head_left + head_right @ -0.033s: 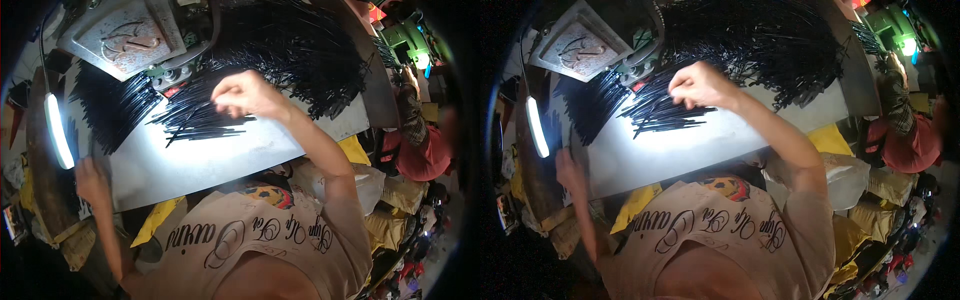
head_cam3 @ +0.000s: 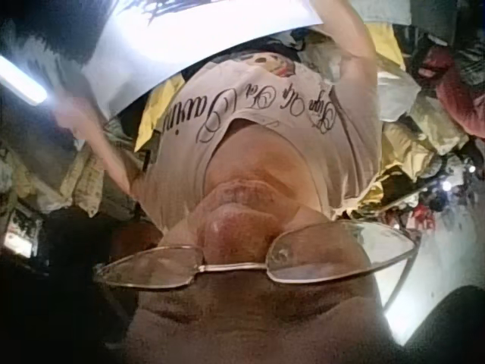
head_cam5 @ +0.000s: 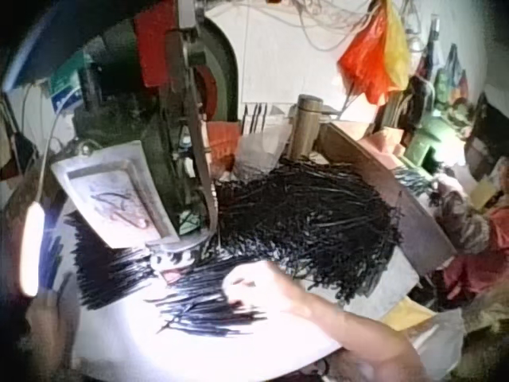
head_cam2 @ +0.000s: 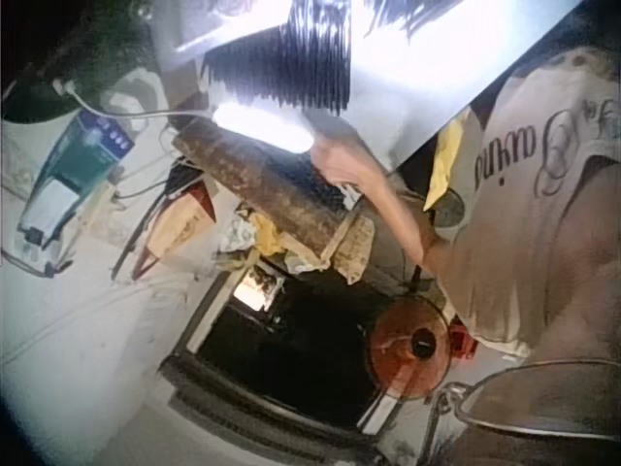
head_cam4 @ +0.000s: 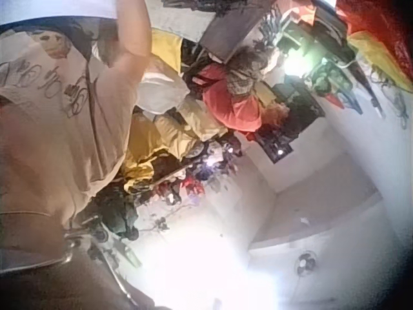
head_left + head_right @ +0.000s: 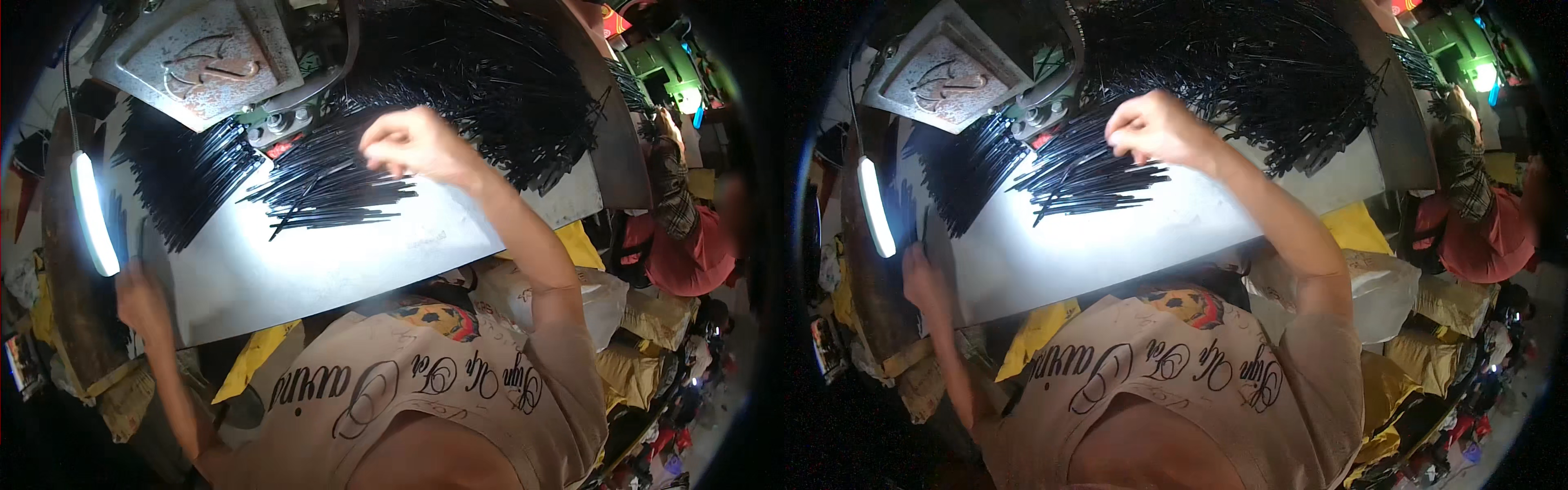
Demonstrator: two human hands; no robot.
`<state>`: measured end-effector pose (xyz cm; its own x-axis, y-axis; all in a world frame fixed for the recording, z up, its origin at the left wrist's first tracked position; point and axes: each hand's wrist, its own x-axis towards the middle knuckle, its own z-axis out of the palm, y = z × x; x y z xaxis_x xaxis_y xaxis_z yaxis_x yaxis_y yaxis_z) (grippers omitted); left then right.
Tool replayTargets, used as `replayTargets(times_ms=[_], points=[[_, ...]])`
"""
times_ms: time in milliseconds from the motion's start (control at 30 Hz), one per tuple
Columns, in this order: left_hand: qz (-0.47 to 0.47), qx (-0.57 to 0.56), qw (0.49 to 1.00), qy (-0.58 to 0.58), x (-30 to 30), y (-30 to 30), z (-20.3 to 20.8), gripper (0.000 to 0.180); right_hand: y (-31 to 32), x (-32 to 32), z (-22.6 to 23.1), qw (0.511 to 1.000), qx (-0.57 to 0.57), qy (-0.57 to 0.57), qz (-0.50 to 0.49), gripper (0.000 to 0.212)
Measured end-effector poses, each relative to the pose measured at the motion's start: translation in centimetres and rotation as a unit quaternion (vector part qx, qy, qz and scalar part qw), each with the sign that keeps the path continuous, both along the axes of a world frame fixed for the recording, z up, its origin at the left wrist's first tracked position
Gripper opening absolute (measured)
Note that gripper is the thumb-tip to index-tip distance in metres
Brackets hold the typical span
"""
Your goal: The person attaches small fittings onto thin rods using a bench press by hand, trims parts of the rods with pliers, and sorts the rods on the workbench.
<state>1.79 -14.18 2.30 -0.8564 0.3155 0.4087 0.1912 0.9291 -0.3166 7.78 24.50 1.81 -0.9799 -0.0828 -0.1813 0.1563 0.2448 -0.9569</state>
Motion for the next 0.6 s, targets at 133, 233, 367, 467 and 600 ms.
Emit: replayTargets(times_ms=[133,233,367,467,600], points=[[-0.011,-0.041,0.998,-0.036,-1.3,-1.2,0.0,0.015,3.1,0.2,0.1,0.895,0.419,0.124,-0.092,0.015],[-0.139,0.064,0.986,-0.065,-0.5,4.4,0.2,0.015,3.6,0.0,-0.5,0.842,0.51,0.167,-0.064,0.012],[-0.288,0.253,0.911,-0.155,2.2,11.3,0.2,0.012,2.4,-0.6,-0.2,0.772,0.606,0.186,-0.048,0.009],[-0.344,0.244,0.885,-0.198,3.3,13.8,-0.6,0.02,2.0,-1.3,-0.7,0.729,0.662,0.173,-0.027,0.007],[-0.329,0.183,0.901,-0.214,3.2,14.8,-2.8,0.023,2.1,-1.9,-0.7,0.728,0.659,0.189,-0.014,0.009]])
